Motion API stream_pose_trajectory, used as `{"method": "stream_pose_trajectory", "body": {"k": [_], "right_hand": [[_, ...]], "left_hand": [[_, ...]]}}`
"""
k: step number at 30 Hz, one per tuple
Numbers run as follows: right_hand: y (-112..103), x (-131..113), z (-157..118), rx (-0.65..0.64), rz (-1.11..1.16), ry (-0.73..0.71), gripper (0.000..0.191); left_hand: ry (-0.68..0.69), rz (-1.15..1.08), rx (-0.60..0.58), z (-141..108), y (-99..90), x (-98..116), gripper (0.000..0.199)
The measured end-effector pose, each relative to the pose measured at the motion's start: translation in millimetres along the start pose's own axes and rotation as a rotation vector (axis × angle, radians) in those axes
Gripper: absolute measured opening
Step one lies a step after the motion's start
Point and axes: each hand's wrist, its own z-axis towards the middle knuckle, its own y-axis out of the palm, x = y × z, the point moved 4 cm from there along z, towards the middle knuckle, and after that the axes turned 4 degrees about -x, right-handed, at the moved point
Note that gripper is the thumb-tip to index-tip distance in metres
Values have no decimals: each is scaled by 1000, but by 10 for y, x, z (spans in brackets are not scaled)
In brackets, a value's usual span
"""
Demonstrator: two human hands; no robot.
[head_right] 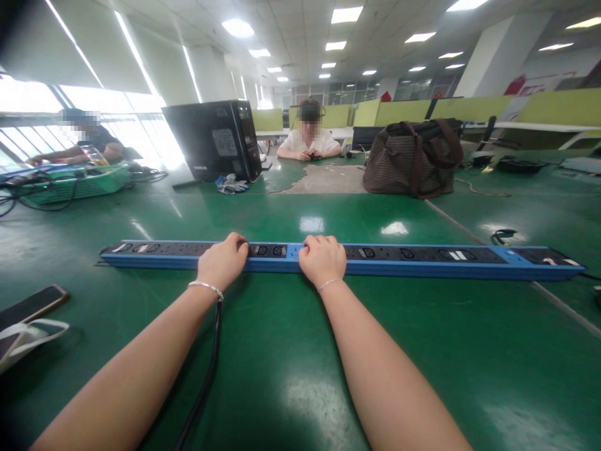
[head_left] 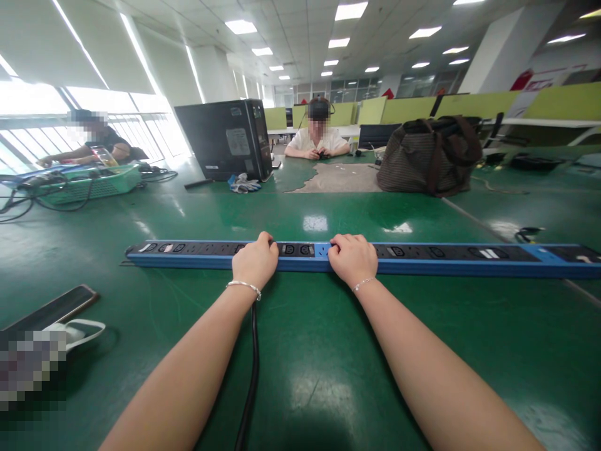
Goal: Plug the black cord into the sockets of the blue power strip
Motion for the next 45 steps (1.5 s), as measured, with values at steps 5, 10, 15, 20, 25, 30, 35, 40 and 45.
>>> {"method": "stream_pose_trajectory", "body": {"k": [5,10,15,20,25,30,35,40,45], "right_hand": [[3,0,2,-2,7,-1,28],[6,4,6,-1,9,8,27],[5,4,3,-1,4,2,27],[-7,1,0,-9,-22,-3,28],[-22,-7,5,-17,-2,-1,28],[-38,-13,4,-29,9,6,28],[-35,-13,4,-35,7,9,28],[-24,-9,8,-44,-3,5,28],[-24,2,6,-26,4,-2,27]], "left_hand": [[-8,-18,-5,6,5,15,34],[-88,-141,266,-34,-530,-96,38],[-49,-303,498,-135,-1078,-272,34],[-63,-336,376,-49,-966,-344,29],[-69,-321,253,48,-812,-337,28],[-67,-290,174,104,-812,-431,31],[-234,-100,163,203,-990,-946,42],[-319,45,3,250,-973,-1364,41],[-311,50,-79,308,-742,-1554,41]]}}
